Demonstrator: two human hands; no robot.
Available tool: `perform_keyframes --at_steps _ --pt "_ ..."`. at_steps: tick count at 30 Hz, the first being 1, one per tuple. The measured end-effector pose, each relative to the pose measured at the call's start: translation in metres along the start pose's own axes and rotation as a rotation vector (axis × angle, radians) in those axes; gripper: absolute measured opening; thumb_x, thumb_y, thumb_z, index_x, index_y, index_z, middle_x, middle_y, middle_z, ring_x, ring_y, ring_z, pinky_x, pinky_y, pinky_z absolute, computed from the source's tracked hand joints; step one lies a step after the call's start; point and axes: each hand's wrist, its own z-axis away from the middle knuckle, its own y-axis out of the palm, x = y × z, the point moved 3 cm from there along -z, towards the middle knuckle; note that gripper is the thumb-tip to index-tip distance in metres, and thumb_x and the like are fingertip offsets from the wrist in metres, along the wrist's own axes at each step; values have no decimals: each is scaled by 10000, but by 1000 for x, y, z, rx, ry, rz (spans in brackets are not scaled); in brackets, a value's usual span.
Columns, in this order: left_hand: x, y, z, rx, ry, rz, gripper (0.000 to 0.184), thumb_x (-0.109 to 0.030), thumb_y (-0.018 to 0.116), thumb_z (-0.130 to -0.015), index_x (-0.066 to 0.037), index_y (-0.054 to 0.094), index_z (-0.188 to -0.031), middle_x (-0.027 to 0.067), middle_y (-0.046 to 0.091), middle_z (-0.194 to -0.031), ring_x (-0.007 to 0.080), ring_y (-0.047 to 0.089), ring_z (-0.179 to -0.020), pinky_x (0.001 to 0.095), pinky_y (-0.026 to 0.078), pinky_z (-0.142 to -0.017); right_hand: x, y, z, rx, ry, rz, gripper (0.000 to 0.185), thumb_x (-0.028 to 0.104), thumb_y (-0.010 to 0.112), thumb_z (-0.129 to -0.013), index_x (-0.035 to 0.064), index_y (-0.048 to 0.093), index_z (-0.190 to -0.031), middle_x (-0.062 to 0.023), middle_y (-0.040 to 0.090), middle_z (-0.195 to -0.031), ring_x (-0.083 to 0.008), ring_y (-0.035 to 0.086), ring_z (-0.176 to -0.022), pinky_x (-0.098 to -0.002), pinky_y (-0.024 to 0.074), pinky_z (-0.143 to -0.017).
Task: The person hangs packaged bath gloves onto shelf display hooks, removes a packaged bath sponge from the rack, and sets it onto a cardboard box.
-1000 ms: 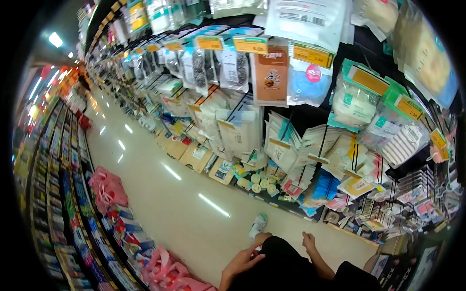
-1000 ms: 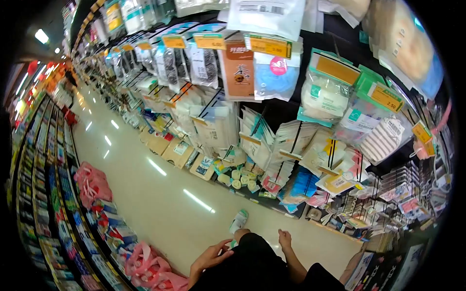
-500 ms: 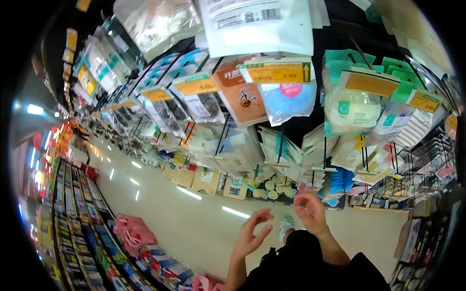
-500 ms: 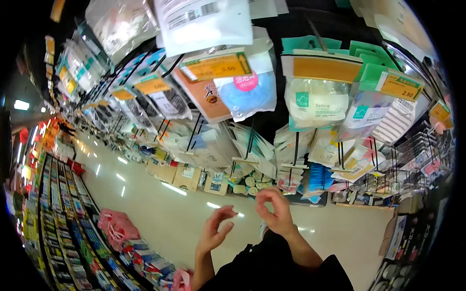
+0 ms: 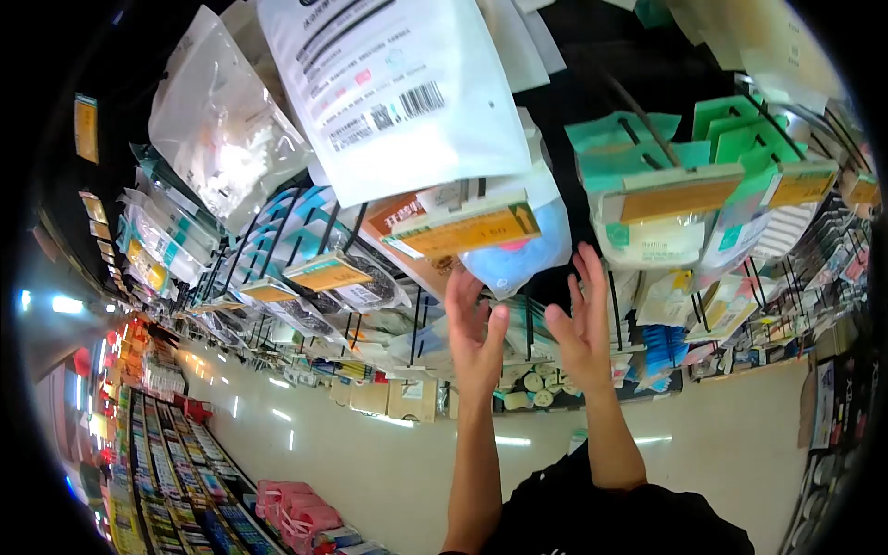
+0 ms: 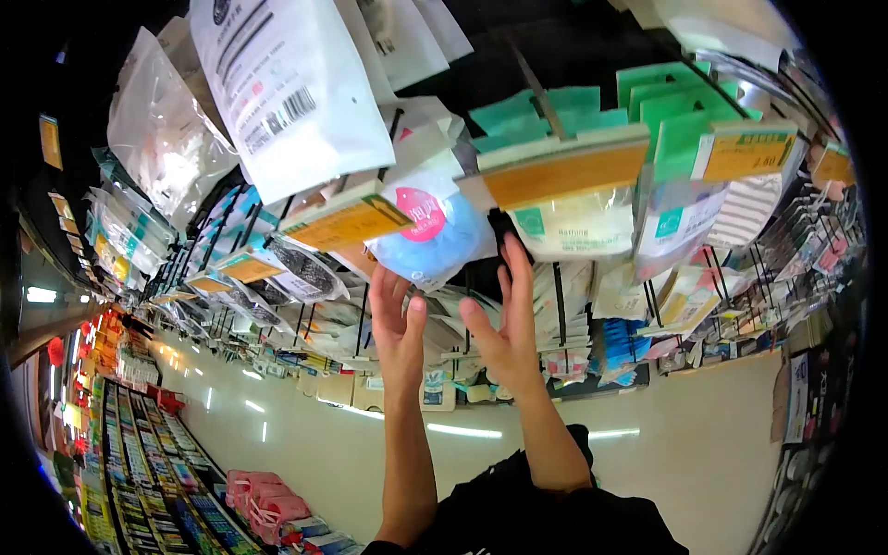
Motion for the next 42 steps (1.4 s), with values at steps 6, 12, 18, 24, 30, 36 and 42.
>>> perform_keyframes --at_steps 6,12,18,24,30,36,42 --pt "1 -4 9 -19 -62 71 684 -166 714 -852 -13 336 -1401 118 517 -1255 190 491 -1162 319 373 -1007 -16 -8 -7 71 -33 81 547 145 674 -857 10 403 -1313 -145 438 -1296 -230 360 -1290 -369 234 -1110" --pt "-8 -24 15 -9 -110 123 778 -497 636 -880 -6 334 -1403 131 464 -1331 242 468 -1213 390 368 -1035 13 6 -1 102 62 -371 320 26 700 -833 47 460 -1044 -122 462 -1265 -148 487 -1067 -294 404 -933" --pt "-16 -24 16 53 -228 357 833 -539 663 -842 0 341 -1390 129 473 -1325 239 475 -1214 383 366 -1035 26 16 10 54 -38 -333 330 -4 705 -827 55 442 -1017 -142 489 -1281 -131 504 -1050 -297 437 -901" --pt "-22 -32 26 110 -246 400 876 -555 680 -817 9 331 -1389 139 459 -1348 265 461 -1249 427 370 -1046 41 25 23 -18 -107 -308 423 -20 730 -793 50 425 -1077 -163 495 -1278 -154 520 -1057 -321 439 -906" --pt "-21 -37 45 95 -234 435 871 -567 673 -817 17 346 -1374 140 467 -1340 266 470 -1236 429 374 -1040 59 22 33 34 -158 -240 530 6 762 -750 63 400 -1131 -146 476 -1258 -185 494 -1107 -344 403 -938" --pt "-20 -40 60 69 -220 349 873 -555 678 -823 40 345 -1369 139 470 -1329 246 474 -1223 408 376 -1029 56 7 33 170 -162 -184 784 106 825 -702 49 336 -1313 -114 461 -1242 -180 481 -1112 -344 391 -939" --pt "-26 -45 65 200 -264 132 988 -593 732 -742 23 324 -1398 138 469 -1345 262 463 -1236 417 373 -1032 52 0 35 135 28 33 1036 241 871 -672 19 214 -1442 -130 516 -1208 -203 512 -1090 -347 401 -930"
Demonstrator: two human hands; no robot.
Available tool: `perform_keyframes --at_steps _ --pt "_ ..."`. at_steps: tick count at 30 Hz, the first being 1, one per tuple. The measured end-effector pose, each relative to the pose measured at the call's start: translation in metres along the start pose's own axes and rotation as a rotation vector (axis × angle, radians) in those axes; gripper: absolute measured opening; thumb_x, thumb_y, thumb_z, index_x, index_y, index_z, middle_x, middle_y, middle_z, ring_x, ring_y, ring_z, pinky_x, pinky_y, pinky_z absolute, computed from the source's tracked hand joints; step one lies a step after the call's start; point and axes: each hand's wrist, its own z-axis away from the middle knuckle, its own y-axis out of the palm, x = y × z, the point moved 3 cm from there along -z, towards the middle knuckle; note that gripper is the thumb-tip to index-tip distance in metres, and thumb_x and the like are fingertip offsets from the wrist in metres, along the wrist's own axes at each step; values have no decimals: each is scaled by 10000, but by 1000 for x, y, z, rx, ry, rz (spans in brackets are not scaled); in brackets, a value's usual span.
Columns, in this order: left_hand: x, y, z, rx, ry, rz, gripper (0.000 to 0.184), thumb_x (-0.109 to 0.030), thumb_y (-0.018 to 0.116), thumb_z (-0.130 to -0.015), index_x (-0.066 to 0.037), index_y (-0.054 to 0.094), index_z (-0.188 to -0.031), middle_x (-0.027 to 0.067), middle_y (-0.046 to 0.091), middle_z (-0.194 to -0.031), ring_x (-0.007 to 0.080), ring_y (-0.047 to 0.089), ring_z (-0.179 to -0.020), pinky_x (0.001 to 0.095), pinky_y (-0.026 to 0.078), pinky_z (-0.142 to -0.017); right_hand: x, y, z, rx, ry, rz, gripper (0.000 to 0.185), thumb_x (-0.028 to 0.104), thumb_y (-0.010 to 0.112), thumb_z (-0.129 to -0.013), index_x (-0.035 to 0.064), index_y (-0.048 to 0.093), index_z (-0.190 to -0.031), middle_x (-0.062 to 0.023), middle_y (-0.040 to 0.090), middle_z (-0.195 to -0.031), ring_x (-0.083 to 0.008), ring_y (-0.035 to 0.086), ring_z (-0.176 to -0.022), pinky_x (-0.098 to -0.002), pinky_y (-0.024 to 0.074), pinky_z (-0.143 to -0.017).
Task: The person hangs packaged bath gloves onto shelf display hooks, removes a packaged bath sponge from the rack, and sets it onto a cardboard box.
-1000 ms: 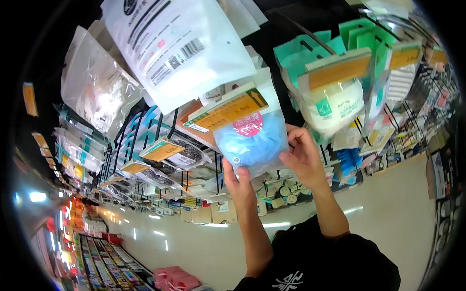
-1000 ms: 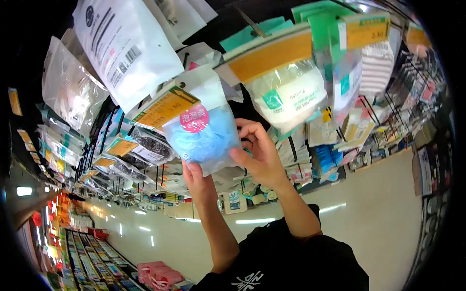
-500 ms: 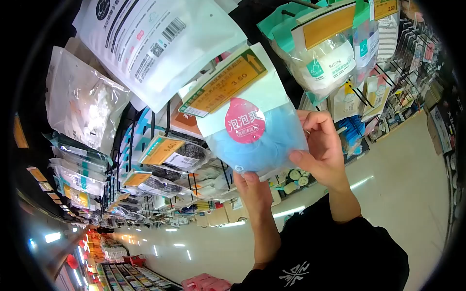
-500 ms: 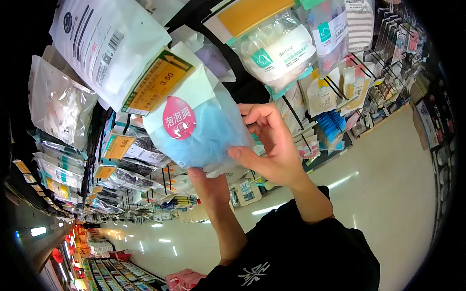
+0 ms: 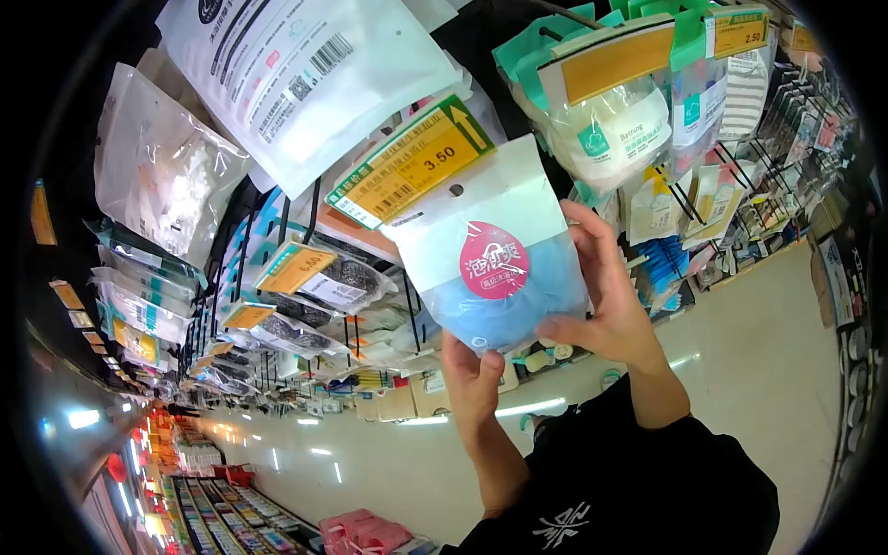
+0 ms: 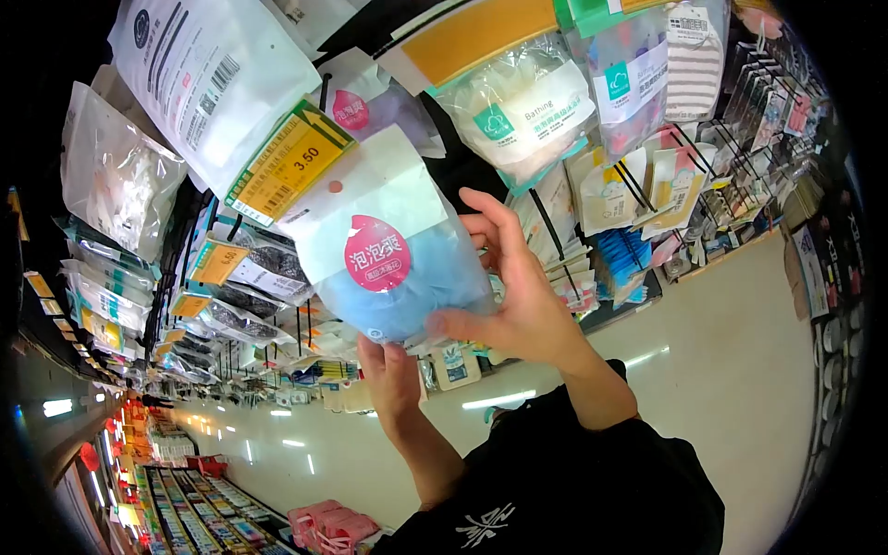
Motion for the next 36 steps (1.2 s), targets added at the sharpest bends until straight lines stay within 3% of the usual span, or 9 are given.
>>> perform_keyframes --at_steps 3,6,9,12,16,22,25,28,36 --pt "1 -6 3 18 -33 27 1070 -612 799 -656 36 343 -1376 129 504 -1291 232 489 -1196 377 377 -1015 -6 0 0 87 93 -11 1015 285 863 -688 22 231 -1438 -141 543 -1206 -220 530 -1086 -366 413 -927" --pt "3 -14 12 -54 -2 51 994 -504 837 -678 28 352 -1362 134 507 -1277 225 509 -1167 362 410 -981 -8 3 -2 242 150 26 1016 298 860 -692 37 232 -1446 -148 548 -1219 -246 533 -1109 -381 416 -943" --pt "-11 -9 17 -221 -36 1 880 -295 872 -695 19 365 -1342 126 518 -1249 212 527 -1133 345 444 -939 -22 7 0 344 219 -53 1004 283 861 -692 47 245 -1448 -143 475 -1325 -253 467 -1219 -379 378 -1021" --pt "-30 7 19 -228 68 -30 826 -93 870 -671 13 374 -1323 116 532 -1218 202 538 -1105 335 455 -925 -33 4 2 443 271 -229 1018 219 877 -670 44 247 -1449 -127 422 -1378 -224 427 -1257 -370 356 -1050" --pt "-32 11 26 -227 151 -245 813 -55 894 -618 4 417 -1274 122 547 -1194 205 548 -1086 341 461 -924 -46 -1 7 466 389 -341 1043 120 900 -621 31 258 -1438 -109 433 -1375 -187 420 -1259 -359 337 -1069" --pt "-43 31 32 -277 221 -443 729 -69 912 -591 -19 499 -1190 119 605 -1089 198 603 -978 327 503 -843 -64 -8 9 361 470 -411 1015 64 931 -500 38 384 -1354 -48 542 -1235 -154 510 -1152 -335 420 -985" --pt "-44 37 30 -299 241 -458 676 -69 911 -591 -22 530 -1147 109 627 -1028 184 620 -927 318 510 -817 -58 -9 6 326 428 -463 975 88 928 -517 48 392 -1331 -44 552 -1204 -150 528 -1122 -329 435 -964" --pt "-45 37 29 -294 219 -455 628 -64 909 -594 -22 547 -1106 98 633 -990 167 621 -904 301 508 -799 -54 -9 5 290 357 -583 779 44 888 -602 0 493 -1271 -62 620 -1133 -154 586 -1045 -310 509 -862" --pt "-39 22 28 -293 191 -355 596 -80 908 -608 -17 543 -1075 74 620 -992 150 597 -868 284 488 -789 -42 1 6 291 364 -492 795 11 872 -619 11 469 -1305 -64 593 -1198 -163 556 -1101 -326 474 -932"
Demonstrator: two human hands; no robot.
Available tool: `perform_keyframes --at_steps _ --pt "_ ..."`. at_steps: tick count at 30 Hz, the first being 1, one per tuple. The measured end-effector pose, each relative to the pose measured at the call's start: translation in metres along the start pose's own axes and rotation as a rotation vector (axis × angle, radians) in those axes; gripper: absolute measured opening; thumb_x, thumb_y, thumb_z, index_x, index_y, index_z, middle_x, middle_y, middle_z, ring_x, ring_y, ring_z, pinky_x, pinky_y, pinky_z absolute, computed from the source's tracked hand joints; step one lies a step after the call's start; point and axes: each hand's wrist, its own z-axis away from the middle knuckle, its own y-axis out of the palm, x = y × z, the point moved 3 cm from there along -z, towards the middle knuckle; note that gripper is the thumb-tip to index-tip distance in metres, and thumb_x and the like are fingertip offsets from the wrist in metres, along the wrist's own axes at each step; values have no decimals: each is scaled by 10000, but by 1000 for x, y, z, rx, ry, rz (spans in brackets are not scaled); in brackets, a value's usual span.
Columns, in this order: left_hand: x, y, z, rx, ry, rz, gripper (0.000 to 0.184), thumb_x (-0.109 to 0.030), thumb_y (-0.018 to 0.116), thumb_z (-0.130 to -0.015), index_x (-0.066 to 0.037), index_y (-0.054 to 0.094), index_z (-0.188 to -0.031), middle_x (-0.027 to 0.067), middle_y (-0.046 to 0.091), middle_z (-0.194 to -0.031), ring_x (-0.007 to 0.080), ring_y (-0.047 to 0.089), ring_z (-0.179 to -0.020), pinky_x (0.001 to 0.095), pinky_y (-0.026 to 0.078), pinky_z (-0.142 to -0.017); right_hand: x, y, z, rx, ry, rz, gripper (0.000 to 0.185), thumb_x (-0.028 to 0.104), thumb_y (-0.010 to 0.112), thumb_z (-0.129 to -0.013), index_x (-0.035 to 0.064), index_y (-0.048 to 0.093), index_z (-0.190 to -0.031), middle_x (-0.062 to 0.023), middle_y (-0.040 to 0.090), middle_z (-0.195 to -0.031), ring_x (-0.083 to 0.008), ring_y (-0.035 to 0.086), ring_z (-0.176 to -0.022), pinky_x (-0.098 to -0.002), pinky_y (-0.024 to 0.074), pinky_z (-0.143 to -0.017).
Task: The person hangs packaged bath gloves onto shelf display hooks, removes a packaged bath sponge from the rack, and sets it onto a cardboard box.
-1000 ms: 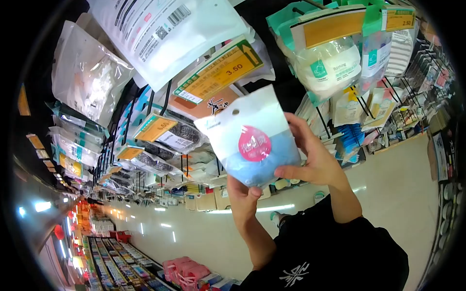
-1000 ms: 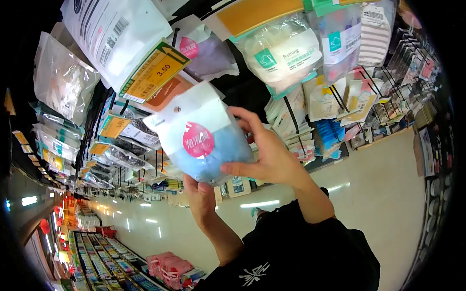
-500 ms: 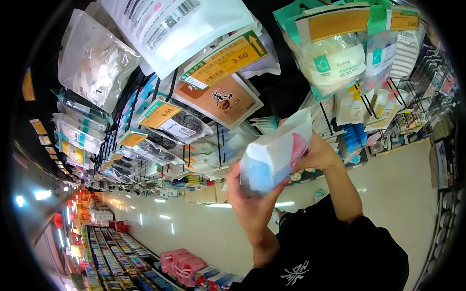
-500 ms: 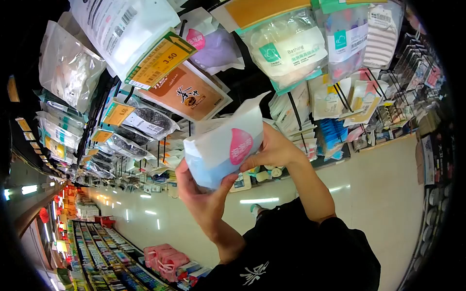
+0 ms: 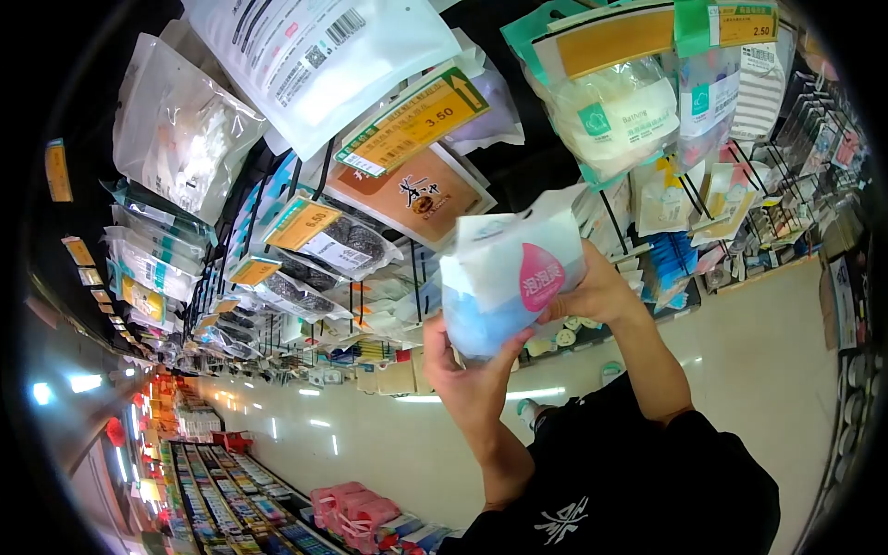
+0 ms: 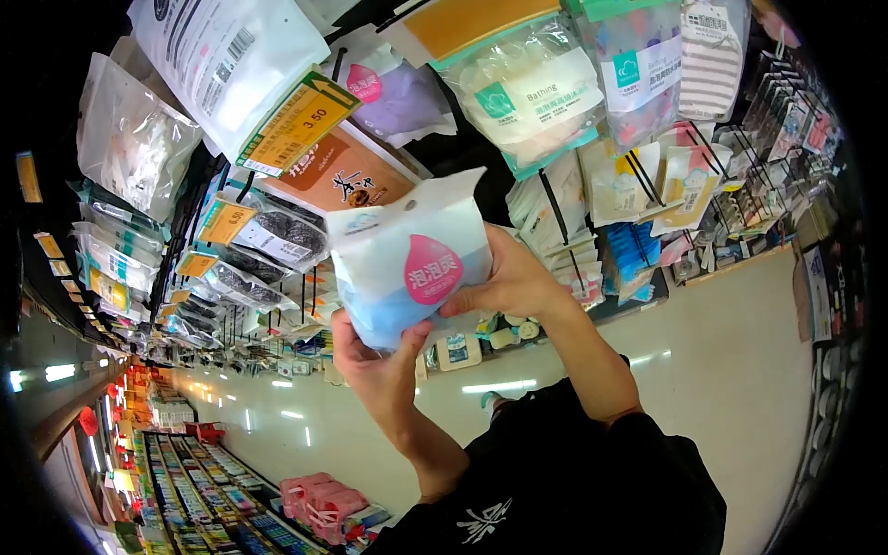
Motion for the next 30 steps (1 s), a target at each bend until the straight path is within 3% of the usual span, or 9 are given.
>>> perform_keyframes --at_steps 6,9,12,21,24,30 --pt "-4 0 5 65 15 77 663 -180 884 -677 5 501 -1185 82 611 -1084 169 586 -980 317 465 -895 20 8 10 0 33 31 940 45 900 -588 17 389 -1377 -68 541 -1277 -165 502 -1176 -329 417 -999" --pt "-8 1 8 96 -72 221 743 -108 905 -625 -4 461 -1212 90 586 -1110 179 577 -1014 306 472 -875 26 11 14 7 17 64 975 71 905 -589 18 361 -1397 -72 519 -1298 -164 473 -1201 -330 393 -1014" --pt "-11 1 9 129 -98 320 805 -137 914 -615 -5 432 -1245 92 562 -1166 189 560 -1064 323 463 -907 33 14 18 -1 -8 119 988 86 901 -600 19 338 -1409 -73 507 -1302 -162 452 -1213 -330 373 -1024" --pt "0 -1 9 197 -154 401 948 -389 863 -694 29 352 -1374 110 528 -1251 202 527 -1141 339 418 -971 38 14 22 -45 -64 113 941 160 905 -621 19 349 -1367 -79 496 -1270 -172 439 -1210 -320 337 -1031" --pt "-4 1 6 145 -122 180 947 -632 748 -710 62 451 -1280 112 577 -1165 190 560 -1051 328 438 -919 39 14 23 -59 -97 108 952 214 910 -623 15 348 -1365 -85 487 -1277 -185 431 -1225 -327 322 -1042" --pt "2 1 4 170 -94 155 824 -611 687 -788 67 505 -1220 102 595 -1131 175 560 -1020 313 438 -899 42 13 27 -122 -102 147 970 276 905 -633 7 346 -1379 -89 501 -1272 -194 466 -1200 -337 348 -1031"
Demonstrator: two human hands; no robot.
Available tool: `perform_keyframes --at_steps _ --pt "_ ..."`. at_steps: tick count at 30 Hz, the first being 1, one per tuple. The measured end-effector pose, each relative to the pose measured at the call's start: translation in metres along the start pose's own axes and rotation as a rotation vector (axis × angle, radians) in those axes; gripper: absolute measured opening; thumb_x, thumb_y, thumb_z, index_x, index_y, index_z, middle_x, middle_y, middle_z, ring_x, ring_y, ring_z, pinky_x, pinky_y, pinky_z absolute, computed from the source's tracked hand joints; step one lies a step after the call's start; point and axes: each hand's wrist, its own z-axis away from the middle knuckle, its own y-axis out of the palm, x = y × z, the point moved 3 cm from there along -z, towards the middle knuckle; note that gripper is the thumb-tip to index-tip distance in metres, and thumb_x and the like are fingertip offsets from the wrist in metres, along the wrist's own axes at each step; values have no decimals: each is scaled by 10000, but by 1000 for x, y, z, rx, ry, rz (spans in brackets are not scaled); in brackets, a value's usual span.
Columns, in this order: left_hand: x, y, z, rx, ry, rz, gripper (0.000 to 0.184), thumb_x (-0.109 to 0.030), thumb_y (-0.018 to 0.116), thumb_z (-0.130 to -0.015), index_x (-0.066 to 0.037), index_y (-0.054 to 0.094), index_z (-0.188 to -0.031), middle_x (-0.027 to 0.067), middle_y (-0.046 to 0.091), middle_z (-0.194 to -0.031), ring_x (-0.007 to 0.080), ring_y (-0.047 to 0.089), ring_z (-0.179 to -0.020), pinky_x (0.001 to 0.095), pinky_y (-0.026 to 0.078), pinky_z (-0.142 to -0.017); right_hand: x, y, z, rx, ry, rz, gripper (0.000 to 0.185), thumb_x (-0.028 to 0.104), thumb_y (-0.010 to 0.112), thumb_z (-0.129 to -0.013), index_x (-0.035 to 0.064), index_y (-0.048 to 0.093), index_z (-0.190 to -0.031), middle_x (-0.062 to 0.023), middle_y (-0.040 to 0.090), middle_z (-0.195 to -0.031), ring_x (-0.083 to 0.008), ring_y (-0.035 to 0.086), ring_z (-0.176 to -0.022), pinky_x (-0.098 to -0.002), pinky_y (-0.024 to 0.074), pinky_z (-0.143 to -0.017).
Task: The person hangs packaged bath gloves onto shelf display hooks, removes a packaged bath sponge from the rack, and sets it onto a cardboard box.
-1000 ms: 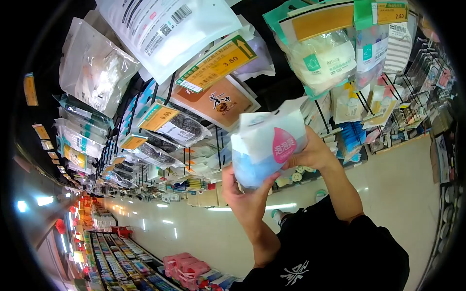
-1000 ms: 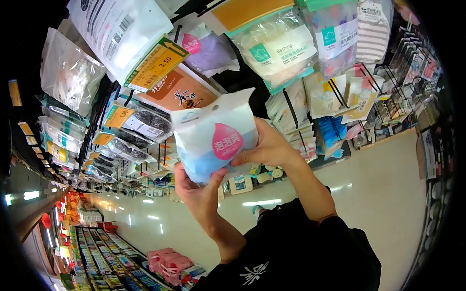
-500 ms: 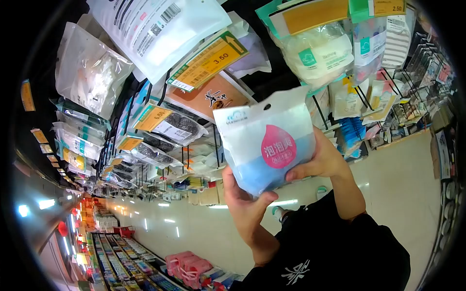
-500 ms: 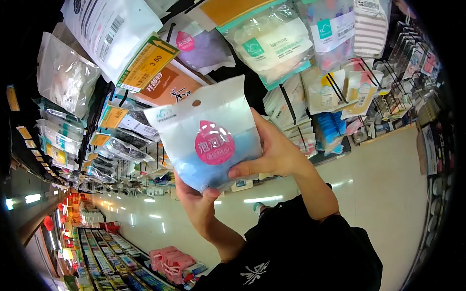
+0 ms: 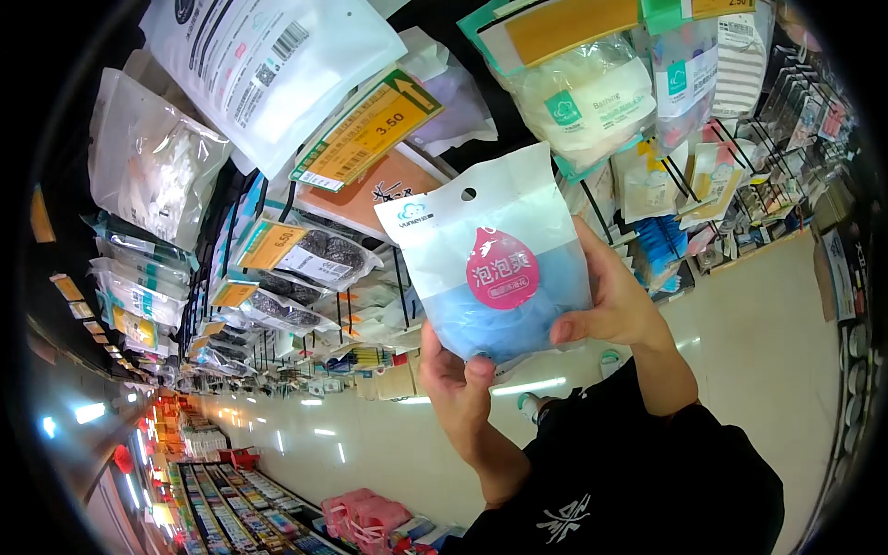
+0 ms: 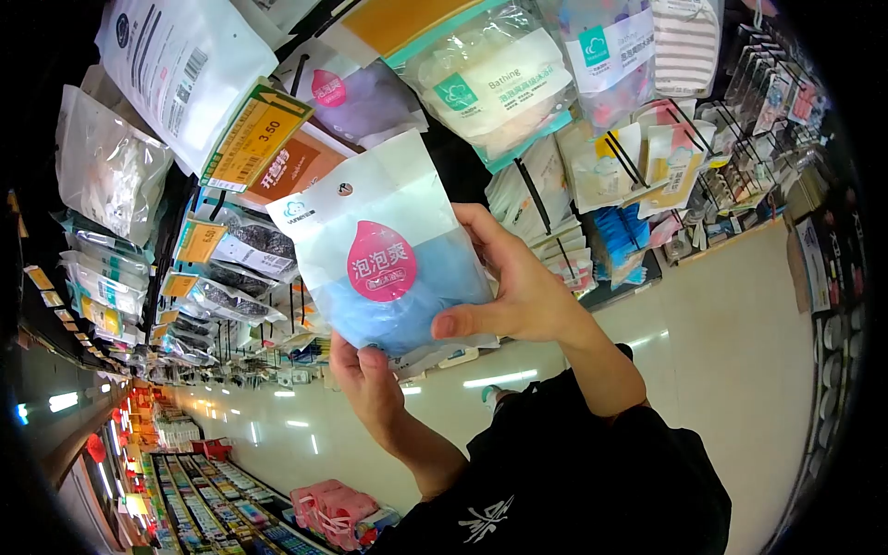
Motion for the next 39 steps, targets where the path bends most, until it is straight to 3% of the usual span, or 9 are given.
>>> perform_keyframes --at_steps 12,15,18,22,23,25,28,35,39 --pt "10 -1 -6 157 -70 58 655 -413 727 -840 73 503 -1220 80 592 -1110 148 564 -999 266 433 -871 11 -7 20 -141 -65 208 977 251 899 -632 9 346 -1401 -102 559 -1223 -199 544 -1111 -353 388 -1003" --pt "7 3 -13 136 16 -32 632 -509 696 -833 35 561 -1123 43 648 -919 118 600 -843 251 461 -724 14 -7 26 -178 -117 193 1090 267 915 -600 10 270 -1441 -109 538 -1246 -202 539 -1099 -361 387 -998" --pt "5 5 -15 153 55 65 660 -533 688 -827 41 552 -1123 62 633 -957 143 595 -876 281 470 -769 16 -10 31 -153 -319 231 1255 314 936 -550 17 149 -1481 -128 486 -1297 -208 522 -1086 -368 387 -987" --pt "5 10 -19 223 24 155 682 -507 639 -864 60 491 -1214 136 552 -1158 227 547 -1052 375 448 -909 29 -18 52 -153 -424 395 1409 387 951 -488 23 39 -1499 -158 408 -1356 -222 496 -1067 -374 391 -973" --pt "7 12 -21 272 33 138 668 -489 616 -885 61 474 -1235 142 550 -1167 231 546 -1060 376 446 -917 33 -13 59 -187 -397 461 1329 326 935 -553 17 50 -1495 -173 466 -1320 -245 519 -1095 -380 387 -989" --pt "11 15 -25 368 53 107 642 -455 569 -925 65 440 -1279 152 546 -1185 237 546 -1076 377 442 -932 35 -1 67 -254 -302 499 1323 377 920 -572 8 51 -1499 -165 387 -1410 -260 454 -1222 -393 339 -1036" --pt "5 26 -30 437 53 107 769 -570 560 -890 89 456 -1272 136 580 -1149 196 568 -1030 316 448 -881 40 9 74 -370 -308 479 1097 175 851 -693 11 108 -1485 -185 560 -1253 -246 532 -1170 -378 368 -1024" --pt "-14 33 -28 695 -2 288 956 -670 462 -890 136 313 -1381 210 537 -1249 232 552 -1128 328 430 -937 26 25 91 -572 -349 266 829 290 674 -888 -3 162 -1471 -205 503 -1314 -256 498 -1213 -388 364 -1030" --pt "-18 23 -30 746 -1 376 1061 -705 466 -859 128 165 -1443 247 479 -1321 257 523 -1188 348 416 -971 26 43 95 -614 -353 300 824 292 666 -894 -2 158 -1473 -206 485 -1333 -260 484 -1230 -392 350 -1042"
